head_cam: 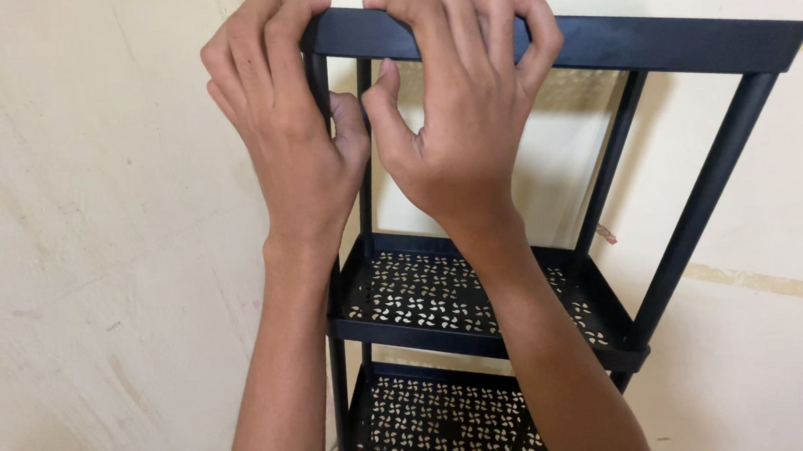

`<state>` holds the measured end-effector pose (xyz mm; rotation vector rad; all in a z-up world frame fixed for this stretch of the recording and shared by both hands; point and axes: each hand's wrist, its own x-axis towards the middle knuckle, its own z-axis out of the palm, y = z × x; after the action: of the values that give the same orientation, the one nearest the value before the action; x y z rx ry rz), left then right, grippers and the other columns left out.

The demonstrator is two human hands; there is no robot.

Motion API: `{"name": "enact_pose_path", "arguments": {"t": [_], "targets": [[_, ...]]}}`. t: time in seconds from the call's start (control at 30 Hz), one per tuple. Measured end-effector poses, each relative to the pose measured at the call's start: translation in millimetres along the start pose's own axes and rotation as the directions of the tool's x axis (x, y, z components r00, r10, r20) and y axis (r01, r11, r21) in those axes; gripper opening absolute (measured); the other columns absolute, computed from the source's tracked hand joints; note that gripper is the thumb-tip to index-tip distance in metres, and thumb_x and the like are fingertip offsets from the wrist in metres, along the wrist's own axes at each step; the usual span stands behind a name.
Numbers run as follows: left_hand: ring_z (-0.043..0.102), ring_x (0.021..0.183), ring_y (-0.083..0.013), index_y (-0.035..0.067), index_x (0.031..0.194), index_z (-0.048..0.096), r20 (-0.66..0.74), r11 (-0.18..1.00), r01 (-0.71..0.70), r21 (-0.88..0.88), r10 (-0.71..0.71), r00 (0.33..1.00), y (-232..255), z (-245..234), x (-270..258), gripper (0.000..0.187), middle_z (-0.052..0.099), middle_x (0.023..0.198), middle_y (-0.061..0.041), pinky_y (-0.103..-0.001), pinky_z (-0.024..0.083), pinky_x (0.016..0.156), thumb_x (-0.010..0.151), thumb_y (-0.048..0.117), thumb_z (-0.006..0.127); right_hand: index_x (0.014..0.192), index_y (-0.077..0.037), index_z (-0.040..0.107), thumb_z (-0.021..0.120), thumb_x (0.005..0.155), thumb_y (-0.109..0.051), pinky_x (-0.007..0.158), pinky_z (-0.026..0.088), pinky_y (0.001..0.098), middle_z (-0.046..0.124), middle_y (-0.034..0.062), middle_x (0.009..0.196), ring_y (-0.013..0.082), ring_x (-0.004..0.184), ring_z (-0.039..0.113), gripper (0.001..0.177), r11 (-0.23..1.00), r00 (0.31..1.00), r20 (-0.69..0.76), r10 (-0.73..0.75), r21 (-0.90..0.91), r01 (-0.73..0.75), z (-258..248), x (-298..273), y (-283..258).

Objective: The person assembles a black metal corner shelf by inserting vertical poles into perforated shelves and securing them in place. They repeatedly adjust the poles and shelves to ensure stability, then place the top shelf onto the frame.

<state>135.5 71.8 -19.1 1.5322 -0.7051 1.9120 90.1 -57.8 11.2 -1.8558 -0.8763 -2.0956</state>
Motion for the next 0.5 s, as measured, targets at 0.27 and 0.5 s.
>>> {"name": "enact_pose_path", "arguments": {"t": [0.27,0.5], "targets": [[0.047,0.123,-0.0266,0.011,0.136,0.054,0.024,0.987,0.027,-0.159,-0.024,0.999,10.9,-10.8,6.1,0.061,0.048,0.137,-0.008,-0.037,0.045,0.103,0.082,-0.015,0.063,0.125,-0.012,0.063,0.064,0.091,-0.010,0.113,0.023,0.0414,0.058,0.0008,0.110,0.0195,0.112,0.048,0.033,0.998,1.000,0.003,-0.012,-0.065,0.012,-8.6,-4.4,4.8],[0.055,0.111,-0.0151,0.018,0.148,0.047,0.083,0.900,0.135,-0.415,-0.110,0.990,20.8,-35.1,12.3,0.073,0.052,0.133,-0.003,-0.025,0.046,0.082,0.086,-0.016,0.068,0.121,-0.011,0.063,0.063,0.089,-0.010,0.112,0.023,0.0428,0.059,0.0013,0.109,0.0211,0.111,0.049,0.032,0.996,1.000,0.009,0.007,-0.086,-0.006,-30.6,-1.6,-14.2]]}}
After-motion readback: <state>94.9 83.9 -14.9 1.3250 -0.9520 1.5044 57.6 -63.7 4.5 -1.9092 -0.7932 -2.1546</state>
